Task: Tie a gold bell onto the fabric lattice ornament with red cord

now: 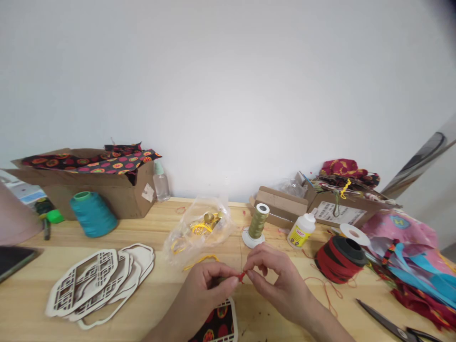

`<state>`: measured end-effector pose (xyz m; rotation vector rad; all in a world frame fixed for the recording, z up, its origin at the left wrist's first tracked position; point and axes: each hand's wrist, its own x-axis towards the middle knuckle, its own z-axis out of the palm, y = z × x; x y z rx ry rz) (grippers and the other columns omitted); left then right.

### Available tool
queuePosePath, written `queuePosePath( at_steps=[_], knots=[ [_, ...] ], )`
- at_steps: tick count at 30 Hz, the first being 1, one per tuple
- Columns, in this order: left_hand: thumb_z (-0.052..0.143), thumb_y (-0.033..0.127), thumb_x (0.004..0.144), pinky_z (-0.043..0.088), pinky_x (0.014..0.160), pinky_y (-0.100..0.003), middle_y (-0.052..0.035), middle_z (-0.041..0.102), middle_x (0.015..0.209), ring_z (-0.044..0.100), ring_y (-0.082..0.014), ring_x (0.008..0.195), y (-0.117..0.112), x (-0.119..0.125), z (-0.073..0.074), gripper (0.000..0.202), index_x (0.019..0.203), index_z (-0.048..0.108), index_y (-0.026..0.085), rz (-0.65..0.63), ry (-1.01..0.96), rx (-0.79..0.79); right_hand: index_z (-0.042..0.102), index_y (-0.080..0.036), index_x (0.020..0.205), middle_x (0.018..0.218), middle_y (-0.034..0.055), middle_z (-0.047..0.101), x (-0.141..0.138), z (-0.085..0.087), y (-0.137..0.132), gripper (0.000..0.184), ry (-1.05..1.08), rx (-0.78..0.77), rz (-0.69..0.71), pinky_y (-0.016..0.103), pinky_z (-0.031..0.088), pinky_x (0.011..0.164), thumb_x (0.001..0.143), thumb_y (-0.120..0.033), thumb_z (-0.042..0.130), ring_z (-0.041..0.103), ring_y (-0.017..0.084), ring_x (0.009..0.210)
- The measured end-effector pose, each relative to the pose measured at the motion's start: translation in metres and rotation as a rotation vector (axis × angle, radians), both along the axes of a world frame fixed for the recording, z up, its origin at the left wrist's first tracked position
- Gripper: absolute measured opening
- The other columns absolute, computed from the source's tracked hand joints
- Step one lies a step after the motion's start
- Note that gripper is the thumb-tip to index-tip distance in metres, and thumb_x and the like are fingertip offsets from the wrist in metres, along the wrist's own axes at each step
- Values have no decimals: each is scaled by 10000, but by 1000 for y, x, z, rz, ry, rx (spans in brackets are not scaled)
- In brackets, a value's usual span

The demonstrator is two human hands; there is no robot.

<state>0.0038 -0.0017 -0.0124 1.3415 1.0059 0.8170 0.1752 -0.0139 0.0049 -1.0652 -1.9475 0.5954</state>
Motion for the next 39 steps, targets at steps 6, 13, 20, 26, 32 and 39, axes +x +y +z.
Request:
queuePosePath(
  at_steps=[6, 13, 20, 26, 32, 39],
  knots=[
    [640, 317, 621, 288, 486, -199, 26, 513, 527, 371, -98, 515, -1, 2, -3, 187, 637, 687, 137, 46, -64, -28, 537, -201, 734, 680, -11, 520, -2, -6, -1, 119, -11, -53, -37, 214, 367, 534, 741, -95, 481, 445, 110, 591],
    [642, 316, 623, 297, 497, -197, 29, 533, 533, 383, -97, 517, 1, 1, -1, 176, 634, 670, 143, 38, -50, -51, 584, -198, 784, 708, 2, 559, 1, 3, -2, 69, 6, -15, -62, 219, 373, 540, 740, -166, 541, 453, 114, 601],
    [630, 318, 641, 290, 504, -198, 24, 536, 555, 375, -96, 528, 1, -1, -1, 187, 666, 674, 138, 5, -44, -49, 603, -181, 749, 714, 11, 569, 0, 4, -1, 71, 63, -211, -31, 217, 388, 537, 750, -189, 533, 448, 109, 589],
    [663, 349, 598, 266, 482, -196, 40, 497, 518, 348, -84, 499, 0, 1, -4, 222, 640, 667, 130, 38, -83, -90, 563, -174, 673, 662, -3, 528, -2, 3, -2, 100, 88, -262, -38, 223, 364, 539, 755, -190, 508, 427, 108, 575],
    [678, 375, 577, 218, 445, -198, 73, 442, 447, 276, -67, 442, 1, 0, -2, 236, 625, 658, 145, 21, -78, -157, 525, -169, 660, 567, -46, 412, 1, 2, 1, 189, 313, -502, -32, 207, 281, 467, 755, -332, 523, 337, 85, 500],
    [681, 398, 570, 195, 438, -208, 105, 348, 396, 199, -56, 403, 0, 2, 0, 245, 592, 643, 157, 42, -117, -197, 560, -189, 744, 676, -9, 511, 2, 4, -1, 108, 153, -242, -86, 223, 346, 522, 772, -287, 525, 428, 112, 581]
  ],
)
